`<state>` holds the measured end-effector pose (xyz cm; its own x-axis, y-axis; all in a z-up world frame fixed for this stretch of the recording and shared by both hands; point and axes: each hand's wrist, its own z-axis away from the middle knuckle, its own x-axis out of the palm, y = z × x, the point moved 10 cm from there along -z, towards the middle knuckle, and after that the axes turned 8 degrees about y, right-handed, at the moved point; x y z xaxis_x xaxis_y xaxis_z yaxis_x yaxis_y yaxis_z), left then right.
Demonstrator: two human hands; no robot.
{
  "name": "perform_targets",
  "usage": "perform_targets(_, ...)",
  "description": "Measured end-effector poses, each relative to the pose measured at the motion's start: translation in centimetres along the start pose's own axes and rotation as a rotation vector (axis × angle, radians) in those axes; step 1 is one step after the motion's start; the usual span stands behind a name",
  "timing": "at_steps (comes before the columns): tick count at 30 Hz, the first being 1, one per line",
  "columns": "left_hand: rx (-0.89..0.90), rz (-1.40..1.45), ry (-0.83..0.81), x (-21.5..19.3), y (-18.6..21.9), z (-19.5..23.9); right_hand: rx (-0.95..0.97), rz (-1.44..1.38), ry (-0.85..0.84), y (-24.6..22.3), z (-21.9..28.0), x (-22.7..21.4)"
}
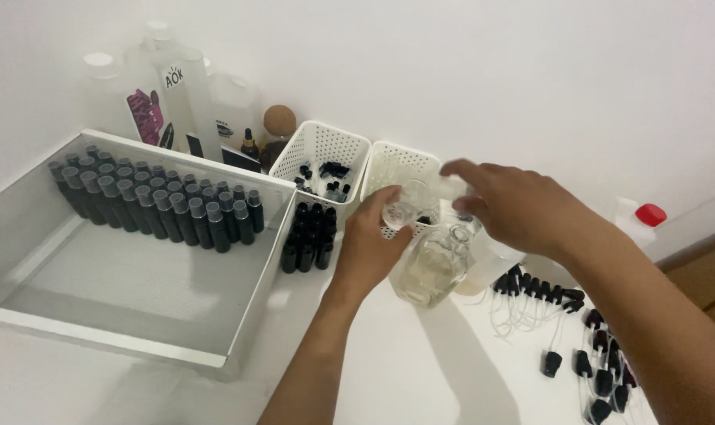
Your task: Assembling small perfume spray bottles and transferring liquids between containers
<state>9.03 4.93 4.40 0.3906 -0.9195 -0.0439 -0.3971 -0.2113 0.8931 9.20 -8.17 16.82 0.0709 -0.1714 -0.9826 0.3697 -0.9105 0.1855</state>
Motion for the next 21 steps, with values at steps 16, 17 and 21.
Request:
perform_targets(16, -0.06, 0.039, 0.28, -8.0, 0.1, -1.8, 0.185, -0.585, 0.129, -1.8, -3.0, 7.1)
perform_targets(17, -0.06, 0.039, 0.277, -7.8, -0.3, -1.8, 0.194, -0.518, 0.117, -1.6, -3.3, 7.6)
perform_targets(21, -0.074, 0.032, 0.259, -7.4, 0.1, -1.7, 0.21, -0.348, 0.131, -1.2, -4.0, 8.6)
